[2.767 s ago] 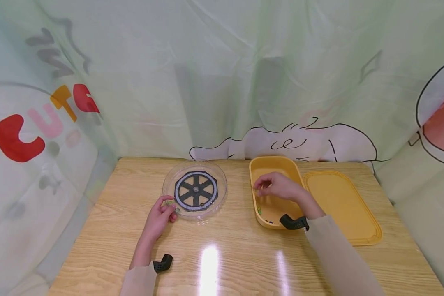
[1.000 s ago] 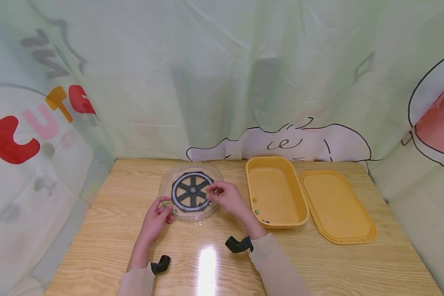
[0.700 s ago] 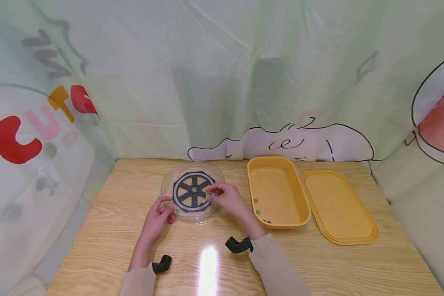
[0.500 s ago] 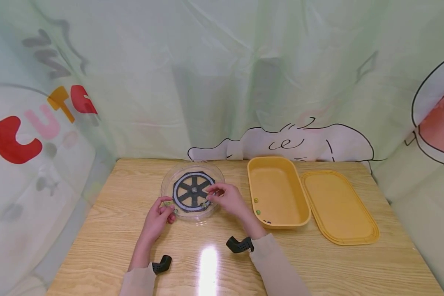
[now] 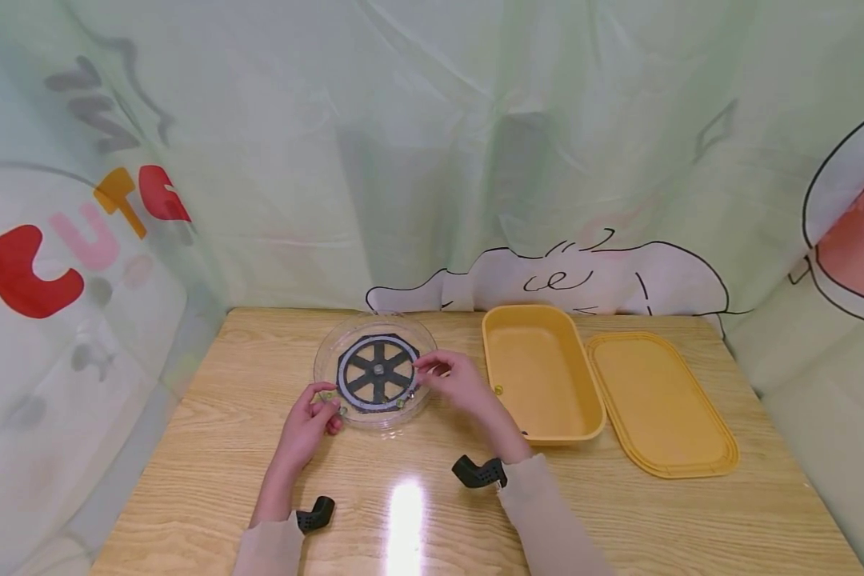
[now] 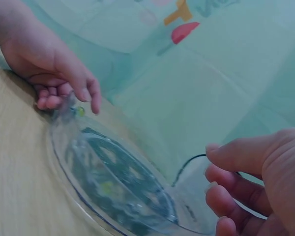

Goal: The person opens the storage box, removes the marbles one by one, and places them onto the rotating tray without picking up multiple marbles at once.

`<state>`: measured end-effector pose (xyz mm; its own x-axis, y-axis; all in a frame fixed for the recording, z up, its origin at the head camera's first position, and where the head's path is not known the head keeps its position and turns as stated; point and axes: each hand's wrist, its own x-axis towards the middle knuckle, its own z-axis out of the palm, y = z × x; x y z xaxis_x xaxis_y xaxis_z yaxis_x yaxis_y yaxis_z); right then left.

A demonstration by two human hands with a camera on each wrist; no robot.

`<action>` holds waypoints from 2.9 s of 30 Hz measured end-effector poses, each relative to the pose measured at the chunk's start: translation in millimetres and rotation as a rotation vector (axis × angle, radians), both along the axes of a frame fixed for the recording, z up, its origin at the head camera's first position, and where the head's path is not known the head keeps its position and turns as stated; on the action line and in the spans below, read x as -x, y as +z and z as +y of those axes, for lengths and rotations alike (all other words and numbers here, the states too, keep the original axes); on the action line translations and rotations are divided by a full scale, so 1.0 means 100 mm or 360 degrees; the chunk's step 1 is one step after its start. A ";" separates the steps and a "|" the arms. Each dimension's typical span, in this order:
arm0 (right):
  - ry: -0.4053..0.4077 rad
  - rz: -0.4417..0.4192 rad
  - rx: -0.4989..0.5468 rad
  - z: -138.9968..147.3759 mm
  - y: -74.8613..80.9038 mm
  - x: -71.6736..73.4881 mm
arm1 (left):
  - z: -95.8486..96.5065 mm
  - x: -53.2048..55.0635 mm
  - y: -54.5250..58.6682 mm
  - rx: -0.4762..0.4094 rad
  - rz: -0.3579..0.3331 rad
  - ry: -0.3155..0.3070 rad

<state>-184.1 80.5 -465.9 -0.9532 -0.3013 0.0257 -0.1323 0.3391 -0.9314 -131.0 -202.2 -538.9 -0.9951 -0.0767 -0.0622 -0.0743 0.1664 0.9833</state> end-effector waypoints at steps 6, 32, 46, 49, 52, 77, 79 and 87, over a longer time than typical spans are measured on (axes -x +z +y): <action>-0.0084 0.0012 -0.0079 0.19 0.11 0.03 | 0.00 0.00 -0.01 -0.0008 -0.0013 0.0005; 0.0110 0.0203 -0.0431 1.36 0.12 0.42 | 0.00 0.02 -0.02 -0.0007 -0.0022 0.0005; 0.0610 -0.0142 -0.0523 1.51 -0.06 0.64 | 0.00 0.02 -0.02 -0.0013 -0.0029 0.0005; 0.0776 -0.0151 -0.0527 1.52 -0.13 0.68 | -0.01 0.02 -0.03 -0.0015 -0.0039 -0.0001; 0.0836 -0.0172 -0.0548 1.52 -0.16 0.68 | -0.01 0.02 -0.04 -0.0016 -0.0043 -0.0005; 0.0821 -0.0245 -0.0707 1.37 -0.20 0.71 | 0.00 0.01 0.00 0.0014 -0.0032 0.0025; 0.0819 -0.0254 -0.0698 1.37 -0.21 0.70 | 0.00 0.01 0.00 0.0022 -0.0036 0.0024; 0.0827 -0.0300 -0.0664 1.38 -0.22 0.68 | 0.00 0.00 -0.01 0.0011 -0.0047 0.0028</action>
